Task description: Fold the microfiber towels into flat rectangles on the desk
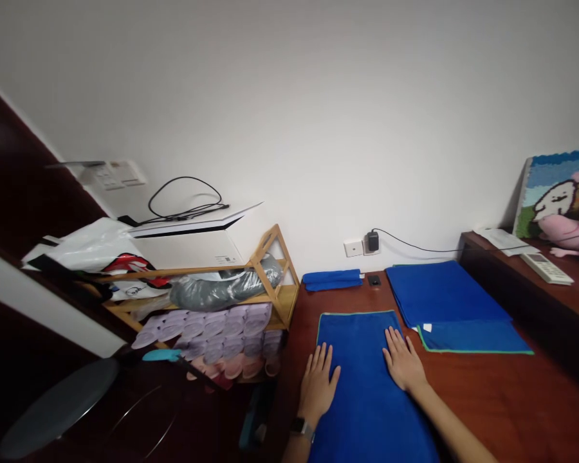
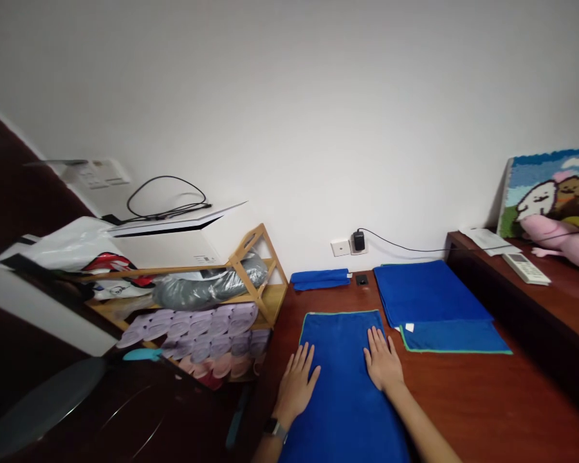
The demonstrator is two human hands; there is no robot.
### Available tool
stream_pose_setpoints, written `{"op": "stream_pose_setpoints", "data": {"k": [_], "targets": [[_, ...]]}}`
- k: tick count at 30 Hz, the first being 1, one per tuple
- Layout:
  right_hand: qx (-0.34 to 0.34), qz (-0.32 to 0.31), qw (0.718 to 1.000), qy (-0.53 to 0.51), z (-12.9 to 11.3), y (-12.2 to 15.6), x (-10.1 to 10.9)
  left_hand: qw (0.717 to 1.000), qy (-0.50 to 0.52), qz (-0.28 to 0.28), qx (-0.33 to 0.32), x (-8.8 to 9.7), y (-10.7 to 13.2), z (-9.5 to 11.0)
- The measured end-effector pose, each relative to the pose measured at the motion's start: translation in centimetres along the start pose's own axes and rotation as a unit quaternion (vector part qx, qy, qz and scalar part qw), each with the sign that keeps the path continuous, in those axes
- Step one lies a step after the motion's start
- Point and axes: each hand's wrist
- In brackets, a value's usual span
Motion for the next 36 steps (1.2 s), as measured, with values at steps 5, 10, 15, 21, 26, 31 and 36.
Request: {"op": "stream_pose_setpoints", "data": {"k": [5, 10, 15, 21, 26, 31, 36], "targets": [[-0.028, 0.033, 0.999, -0.004, -1.2, 2.4, 1.8, 0.997, -0.007, 0.055, -0.058, -1.1, -0.2, 4.9], [-0.016, 0.012, 1.000, -0.011, -2.3, 7.1, 0.9, 0.993, 0.046, 0.028, -0.107, -4.7, 1.2, 12.1], [-0.005, -0.011, 1.000, -0.013, -1.5, 7.3, 0.9, 0.999, 0.030, 0.027, -0.034, -4.5, 2.6, 10.7], [-0.031, -0.021, 0.999, -0.016, -0.4, 7.2, 1.3, 0.998, -0.011, 0.019, 0.059, -0.1, 6.7, 1.7], [-0.046, 0.042, 0.998, -0.025, -1.2, 10.9, 0.7, 0.999, -0.009, 0.043, 0.019, 0.5, 9.3, 2.1], [0.011, 0.053, 0.997, -0.048, -2.9, 14.2, -0.1, 0.993, 0.031, 0.016, -0.116, -2.4, 8.4, 10.4], [0.025, 0.035, 0.998, -0.047, -2.3, 14.6, 0.2, 0.994, 0.033, -0.021, -0.101, -2.6, 8.7, 10.5]]}}
Point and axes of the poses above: each hand's wrist, its own y-axis away from the middle knuckle, its own x-axis out of the back of the hand, z = x × y, and after that the axes turned 14 degrees about y, right-handed
